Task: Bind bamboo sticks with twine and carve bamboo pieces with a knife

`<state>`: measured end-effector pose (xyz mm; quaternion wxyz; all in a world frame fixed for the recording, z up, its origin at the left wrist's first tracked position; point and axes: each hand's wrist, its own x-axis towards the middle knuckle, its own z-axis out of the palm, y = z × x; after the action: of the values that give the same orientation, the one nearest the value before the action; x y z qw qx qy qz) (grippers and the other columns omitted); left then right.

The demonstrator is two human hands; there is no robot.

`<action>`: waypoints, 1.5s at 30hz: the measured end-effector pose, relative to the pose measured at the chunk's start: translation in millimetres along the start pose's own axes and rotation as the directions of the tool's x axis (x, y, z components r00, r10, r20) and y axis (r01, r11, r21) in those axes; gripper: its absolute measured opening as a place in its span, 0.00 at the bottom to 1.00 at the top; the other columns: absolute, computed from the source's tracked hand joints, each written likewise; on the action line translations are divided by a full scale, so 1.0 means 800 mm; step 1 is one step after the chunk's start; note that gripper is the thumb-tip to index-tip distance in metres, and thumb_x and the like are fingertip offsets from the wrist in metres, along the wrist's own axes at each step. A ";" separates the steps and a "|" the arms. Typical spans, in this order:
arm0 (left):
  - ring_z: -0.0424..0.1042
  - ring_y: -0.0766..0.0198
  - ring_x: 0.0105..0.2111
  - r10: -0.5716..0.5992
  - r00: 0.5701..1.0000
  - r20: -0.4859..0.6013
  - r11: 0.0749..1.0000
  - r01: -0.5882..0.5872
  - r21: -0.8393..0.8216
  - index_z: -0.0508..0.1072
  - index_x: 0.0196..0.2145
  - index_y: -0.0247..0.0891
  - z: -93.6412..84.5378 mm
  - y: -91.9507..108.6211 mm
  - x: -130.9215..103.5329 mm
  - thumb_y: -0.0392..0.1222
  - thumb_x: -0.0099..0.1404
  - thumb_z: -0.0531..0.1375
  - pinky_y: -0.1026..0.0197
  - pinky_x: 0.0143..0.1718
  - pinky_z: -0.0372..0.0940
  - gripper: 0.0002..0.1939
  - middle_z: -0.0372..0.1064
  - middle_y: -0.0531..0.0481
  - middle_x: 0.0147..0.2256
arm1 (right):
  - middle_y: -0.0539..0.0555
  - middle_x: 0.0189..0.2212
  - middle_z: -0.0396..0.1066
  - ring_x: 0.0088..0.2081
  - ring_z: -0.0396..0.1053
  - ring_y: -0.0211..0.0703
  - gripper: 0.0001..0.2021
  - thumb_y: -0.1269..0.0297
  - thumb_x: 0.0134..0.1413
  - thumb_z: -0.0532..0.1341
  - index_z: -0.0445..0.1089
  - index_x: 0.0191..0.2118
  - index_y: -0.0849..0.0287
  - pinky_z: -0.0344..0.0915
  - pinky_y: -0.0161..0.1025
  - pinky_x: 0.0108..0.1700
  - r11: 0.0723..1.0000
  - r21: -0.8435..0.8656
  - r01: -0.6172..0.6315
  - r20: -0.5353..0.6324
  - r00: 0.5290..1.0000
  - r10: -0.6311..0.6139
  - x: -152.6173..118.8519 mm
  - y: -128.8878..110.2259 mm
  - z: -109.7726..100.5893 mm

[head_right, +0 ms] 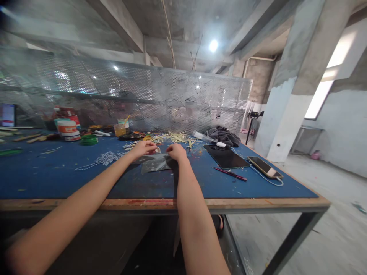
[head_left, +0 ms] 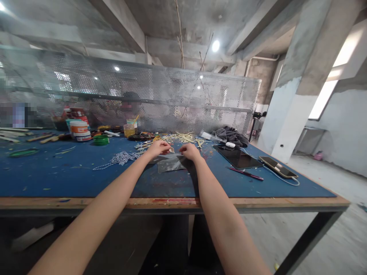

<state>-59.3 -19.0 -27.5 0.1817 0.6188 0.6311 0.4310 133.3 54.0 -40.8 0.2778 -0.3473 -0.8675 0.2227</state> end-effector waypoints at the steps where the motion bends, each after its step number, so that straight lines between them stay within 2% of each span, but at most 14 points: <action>1: 0.73 0.65 0.33 -0.012 0.999 0.035 1.000 0.012 0.011 0.72 0.43 0.32 0.000 -0.001 0.000 0.44 0.69 0.59 0.58 0.35 0.72 0.11 0.72 0.48 0.38 | 0.57 0.50 0.70 0.47 0.70 0.46 0.14 0.59 0.63 0.60 0.69 0.50 0.59 0.70 0.49 0.48 1.000 -0.019 -0.021 -0.017 1.000 0.021 -0.002 -0.001 -0.002; 4: 0.73 0.65 0.33 -0.037 0.990 0.139 0.998 0.031 0.046 0.72 0.43 0.32 0.002 -0.002 0.000 0.44 0.69 0.59 0.59 0.34 0.72 0.11 0.72 0.48 0.37 | 0.57 0.50 0.69 0.48 0.70 0.46 0.14 0.59 0.63 0.60 0.69 0.51 0.59 0.70 0.49 0.48 0.995 -0.060 -0.078 -0.068 0.995 0.074 -0.004 -0.008 -0.006; 9: 0.73 0.64 0.34 -0.025 0.973 0.229 0.990 -0.008 0.143 0.72 0.44 0.32 0.005 -0.002 0.001 0.43 0.69 0.59 0.58 0.35 0.71 0.11 0.72 0.48 0.38 | 0.56 0.49 0.70 0.45 0.71 0.45 0.15 0.58 0.64 0.59 0.68 0.51 0.60 0.70 0.48 0.47 0.984 -0.105 -0.141 -0.136 0.983 0.126 -0.007 -0.008 -0.016; 11: 0.73 0.64 0.34 -0.016 0.965 0.263 0.981 -0.035 0.188 0.72 0.43 0.32 0.005 -0.002 0.000 0.44 0.69 0.59 0.58 0.35 0.71 0.11 0.72 0.48 0.38 | 0.56 0.49 0.70 0.46 0.71 0.45 0.15 0.58 0.64 0.59 0.68 0.51 0.60 0.70 0.48 0.47 0.981 -0.121 -0.152 -0.148 0.980 0.133 -0.011 0.004 -0.032; 14: 0.73 0.65 0.33 0.005 0.953 0.302 0.967 -0.082 0.242 0.72 0.42 0.32 0.006 -0.003 -0.001 0.44 0.69 0.59 0.58 0.35 0.71 0.11 0.72 0.49 0.37 | 0.56 0.48 0.70 0.45 0.71 0.45 0.14 0.59 0.63 0.60 0.68 0.51 0.60 0.71 0.47 0.46 0.981 -0.140 -0.136 -0.130 0.984 0.118 -0.030 0.035 -0.076; 17: 0.73 0.64 0.33 0.026 0.947 0.321 0.953 -0.121 0.279 0.72 0.42 0.32 0.006 -0.005 0.000 0.45 0.69 0.59 0.58 0.35 0.71 0.11 0.72 0.49 0.37 | 0.55 0.43 0.72 0.40 0.72 0.42 0.13 0.58 0.63 0.60 0.69 0.48 0.62 0.72 0.44 0.41 0.986 -0.144 -0.078 -0.048 0.996 0.071 -0.070 0.069 -0.127; 19: 0.73 0.64 0.33 0.042 0.945 0.325 0.945 -0.144 0.295 0.72 0.42 0.32 0.006 -0.006 0.000 0.45 0.69 0.59 0.58 0.36 0.71 0.12 0.72 0.49 0.37 | 0.53 0.39 0.73 0.37 0.72 0.40 0.12 0.58 0.62 0.61 0.71 0.44 0.62 0.71 0.42 0.40 0.986 -0.164 -0.036 -0.011 0.999 0.035 -0.110 0.092 -0.156; 21: 0.73 0.63 0.34 0.065 0.943 0.327 0.937 -0.171 0.306 0.72 0.42 0.32 0.007 -0.005 0.000 0.46 0.69 0.59 0.57 0.36 0.71 0.12 0.72 0.49 0.37 | 0.52 0.36 0.73 0.36 0.72 0.40 0.12 0.58 0.61 0.61 0.72 0.39 0.62 0.70 0.43 0.41 0.979 -0.205 -0.019 -0.035 0.999 0.012 -0.159 0.114 -0.177; 25: 0.73 0.62 0.36 0.111 0.931 0.349 0.921 -0.228 0.315 0.73 0.42 0.32 0.012 0.002 -0.002 0.46 0.69 0.59 0.55 0.39 0.71 0.12 0.72 0.48 0.38 | 0.59 0.35 0.76 0.35 0.72 0.48 0.14 0.56 0.57 0.56 0.74 0.37 0.59 0.67 0.46 0.40 0.939 -0.328 -0.104 -0.193 0.980 0.041 -0.246 0.152 -0.191; 29: 0.73 0.61 0.38 0.139 0.909 0.393 0.912 -0.272 0.307 0.73 0.42 0.32 0.017 0.009 -0.007 0.45 0.69 0.59 0.53 0.41 0.71 0.12 0.72 0.48 0.39 | 0.61 0.31 0.74 0.35 0.71 0.53 0.17 0.53 0.56 0.53 0.72 0.30 0.59 0.64 0.47 0.40 0.902 -0.407 -0.145 -0.227 0.972 0.054 -0.283 0.168 -0.184; 33: 0.73 0.61 0.37 0.154 0.901 0.407 0.907 -0.292 0.303 0.73 0.42 0.32 0.018 0.014 -0.011 0.46 0.69 0.59 0.54 0.40 0.71 0.12 0.73 0.48 0.39 | 0.57 0.26 0.71 0.30 0.69 0.49 0.14 0.53 0.57 0.52 0.65 0.26 0.55 0.62 0.42 0.34 0.896 -0.430 -0.109 -0.208 0.978 0.018 -0.280 0.153 -0.175; 37: 0.73 0.62 0.34 0.165 0.904 0.394 0.902 -0.300 0.311 0.73 0.40 0.32 0.015 0.017 -0.011 0.46 0.69 0.60 0.56 0.38 0.71 0.13 0.72 0.49 0.36 | 0.52 0.23 0.69 0.24 0.67 0.44 0.11 0.58 0.62 0.47 0.63 0.35 0.56 0.60 0.38 0.27 0.906 -0.423 -0.031 -0.178 0.983 -0.049 -0.261 0.113 -0.163; 42: 0.73 0.62 0.35 0.189 0.897 0.399 0.903 -0.318 0.288 0.74 0.40 0.32 0.015 0.017 -0.011 0.47 0.69 0.60 0.55 0.39 0.70 0.13 0.73 0.49 0.36 | 0.58 0.37 0.74 0.38 0.72 0.45 0.15 0.60 0.67 0.45 0.64 0.50 0.59 0.65 0.39 0.40 0.884 -0.435 0.170 -0.062 0.974 -0.217 -0.215 0.046 -0.141; 45: 0.73 0.62 0.35 0.195 0.892 0.409 0.906 -0.323 0.273 0.74 0.39 0.32 0.016 0.017 -0.011 0.47 0.69 0.60 0.55 0.40 0.70 0.13 0.73 0.49 0.36 | 0.57 0.42 0.73 0.44 0.71 0.44 0.14 0.58 0.67 0.51 0.68 0.49 0.56 0.64 0.38 0.46 0.834 -0.465 0.298 0.087 0.953 -0.292 -0.182 0.017 -0.124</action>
<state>-39.3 -25.2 -27.1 0.1307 0.7903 0.5593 0.2132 290.7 -23.2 -22.6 0.2102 -0.2654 -0.9401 -0.0389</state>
